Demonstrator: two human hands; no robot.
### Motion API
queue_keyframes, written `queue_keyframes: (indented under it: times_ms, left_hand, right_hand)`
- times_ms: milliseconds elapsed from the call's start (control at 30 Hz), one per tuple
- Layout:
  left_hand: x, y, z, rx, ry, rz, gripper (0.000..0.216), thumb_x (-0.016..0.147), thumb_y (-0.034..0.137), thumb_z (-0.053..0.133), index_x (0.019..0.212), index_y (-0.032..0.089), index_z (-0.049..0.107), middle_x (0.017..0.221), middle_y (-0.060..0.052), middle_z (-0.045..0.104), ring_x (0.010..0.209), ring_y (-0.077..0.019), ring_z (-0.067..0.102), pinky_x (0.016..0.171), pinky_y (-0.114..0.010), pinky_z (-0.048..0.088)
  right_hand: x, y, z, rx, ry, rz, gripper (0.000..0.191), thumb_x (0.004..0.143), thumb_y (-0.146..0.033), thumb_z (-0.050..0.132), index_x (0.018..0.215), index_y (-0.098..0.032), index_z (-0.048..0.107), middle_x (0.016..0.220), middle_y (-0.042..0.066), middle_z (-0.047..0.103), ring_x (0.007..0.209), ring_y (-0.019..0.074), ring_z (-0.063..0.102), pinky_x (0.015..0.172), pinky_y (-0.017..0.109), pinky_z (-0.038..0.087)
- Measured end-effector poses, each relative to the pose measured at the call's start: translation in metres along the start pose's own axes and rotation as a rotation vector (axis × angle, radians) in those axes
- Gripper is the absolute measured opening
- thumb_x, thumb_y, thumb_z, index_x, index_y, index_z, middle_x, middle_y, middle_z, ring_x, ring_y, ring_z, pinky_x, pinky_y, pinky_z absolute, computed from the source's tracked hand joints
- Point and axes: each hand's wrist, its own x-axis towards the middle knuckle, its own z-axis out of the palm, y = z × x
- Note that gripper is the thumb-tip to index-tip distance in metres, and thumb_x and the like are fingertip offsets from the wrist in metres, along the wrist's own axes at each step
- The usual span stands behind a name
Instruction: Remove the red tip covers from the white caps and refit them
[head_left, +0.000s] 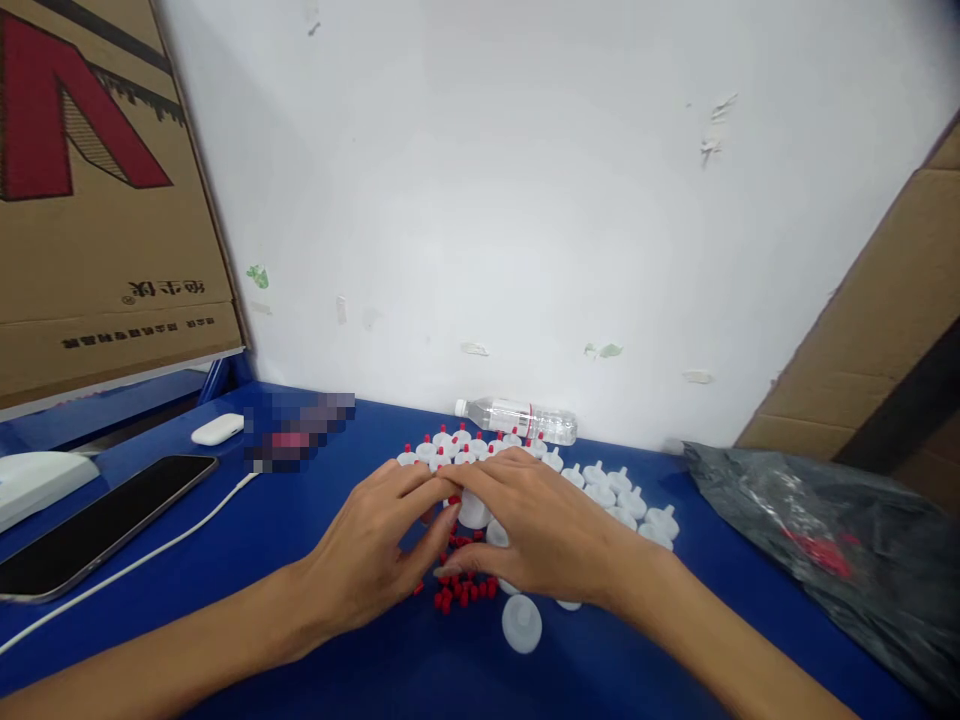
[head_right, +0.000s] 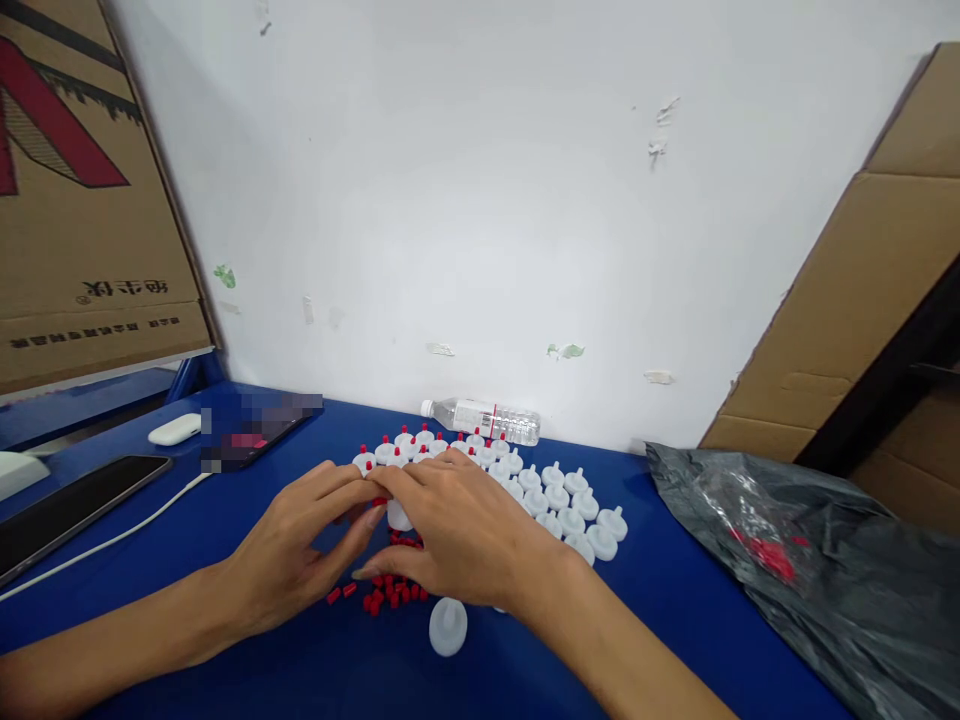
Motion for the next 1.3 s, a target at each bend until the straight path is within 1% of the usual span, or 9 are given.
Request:
queue_keyframes:
  times_ms: [100, 267, 433, 567, 733, 900, 1167, 1233, 1300]
  left_hand:
    - [-0.002, 0.004, 0.0, -0.073, -0.012, 0.0, 0.015, 0.101, 0.016, 0.046, 0.102, 0.02, 0.06, 0.083, -0.002, 0.064, 0.073, -0.0173, 0.053, 0.07, -0.032, 0.041]
    - [-0.004, 0.008, 0.001, -0.089, -0.08, -0.002, 0.014, 0.098, 0.016, 0.046, 0.089, 0.019, 0.056, 0.078, -0.002, 0.058, 0.067, -0.0174, 0.049, 0.065, -0.033, 0.038]
    - [-0.005, 0.008, 0.002, -0.11, -0.096, -0.007, 0.014, 0.098, 0.014, 0.044, 0.089, 0.019, 0.053, 0.078, -0.001, 0.058, 0.067, -0.0167, 0.048, 0.065, -0.033, 0.037]
    - [-0.005, 0.003, 0.001, -0.142, -0.061, -0.024, 0.02, 0.101, 0.015, 0.039, 0.086, 0.02, 0.049, 0.074, 0.001, 0.054, 0.066, -0.016, 0.047, 0.066, -0.031, 0.035]
    - [-0.006, -0.001, 0.003, -0.151, -0.089, -0.016, 0.022, 0.102, 0.019, 0.044, 0.08, 0.021, 0.044, 0.067, 0.004, 0.048, 0.058, -0.0139, 0.04, 0.059, -0.03, 0.031]
    - [-0.01, -0.004, 0.006, -0.227, -0.125, 0.023, 0.024, 0.106, 0.018, 0.036, 0.084, 0.021, 0.045, 0.073, 0.004, 0.05, 0.063, -0.0142, 0.042, 0.063, -0.029, 0.034]
    - [-0.005, -0.004, 0.002, -0.484, -0.142, -0.094, 0.033, 0.11, 0.025, 0.032, 0.079, 0.021, 0.041, 0.069, 0.006, 0.044, 0.059, -0.0108, 0.038, 0.059, -0.026, 0.032]
    - [-0.004, 0.0, 0.002, -0.556, -0.154, -0.179, 0.036, 0.11, 0.031, 0.031, 0.077, 0.021, 0.041, 0.067, 0.006, 0.041, 0.058, -0.0108, 0.035, 0.057, -0.025, 0.031]
    - [-0.005, 0.007, 0.002, -0.714, -0.154, -0.346, 0.041, 0.11, 0.041, 0.032, 0.075, 0.021, 0.039, 0.064, 0.006, 0.035, 0.056, -0.0108, 0.03, 0.053, -0.025, 0.029]
  right_hand:
    - [0.003, -0.005, -0.003, -0.092, -0.015, -0.033, 0.025, 0.094, -0.034, 0.072, 0.113, -0.02, 0.062, 0.102, 0.003, 0.074, 0.096, 0.0219, 0.068, 0.097, 0.038, 0.044]
    - [0.005, -0.007, -0.003, -0.265, -0.079, -0.099, 0.013, 0.095, -0.027, 0.069, 0.1, -0.016, 0.064, 0.094, 0.006, 0.073, 0.087, 0.0216, 0.067, 0.093, 0.039, 0.044]
    - [0.004, -0.007, 0.0, -0.28, -0.08, -0.091, 0.014, 0.093, -0.029, 0.07, 0.095, -0.016, 0.063, 0.091, 0.006, 0.072, 0.083, 0.022, 0.066, 0.082, 0.037, 0.045]
    - [0.003, -0.006, -0.002, -0.293, -0.075, -0.094, 0.021, 0.098, -0.037, 0.065, 0.101, -0.016, 0.065, 0.094, 0.005, 0.072, 0.086, 0.022, 0.067, 0.085, 0.038, 0.045]
    - [0.002, -0.006, 0.0, -0.348, -0.067, -0.129, 0.022, 0.101, -0.039, 0.061, 0.099, -0.017, 0.066, 0.094, 0.004, 0.07, 0.086, 0.0224, 0.066, 0.085, 0.039, 0.045]
    - [0.001, -0.007, 0.003, -0.391, -0.059, -0.16, 0.021, 0.102, -0.039, 0.06, 0.098, -0.018, 0.064, 0.094, 0.003, 0.07, 0.086, 0.0215, 0.065, 0.084, 0.038, 0.044]
    - [0.003, -0.009, 0.001, -0.492, 0.026, -0.243, 0.021, 0.104, -0.037, 0.056, 0.096, -0.018, 0.061, 0.087, 0.0, 0.068, 0.075, 0.0184, 0.063, 0.082, 0.038, 0.044]
    - [0.003, -0.01, 0.003, -0.564, 0.099, -0.265, 0.02, 0.105, -0.035, 0.055, 0.097, -0.018, 0.061, 0.084, -0.001, 0.068, 0.071, 0.0181, 0.062, 0.083, 0.039, 0.043]
    - [0.003, -0.013, 0.004, -0.628, 0.191, -0.284, 0.016, 0.105, -0.029, 0.054, 0.096, -0.018, 0.063, 0.085, -0.001, 0.069, 0.068, 0.0177, 0.061, 0.087, 0.04, 0.043]
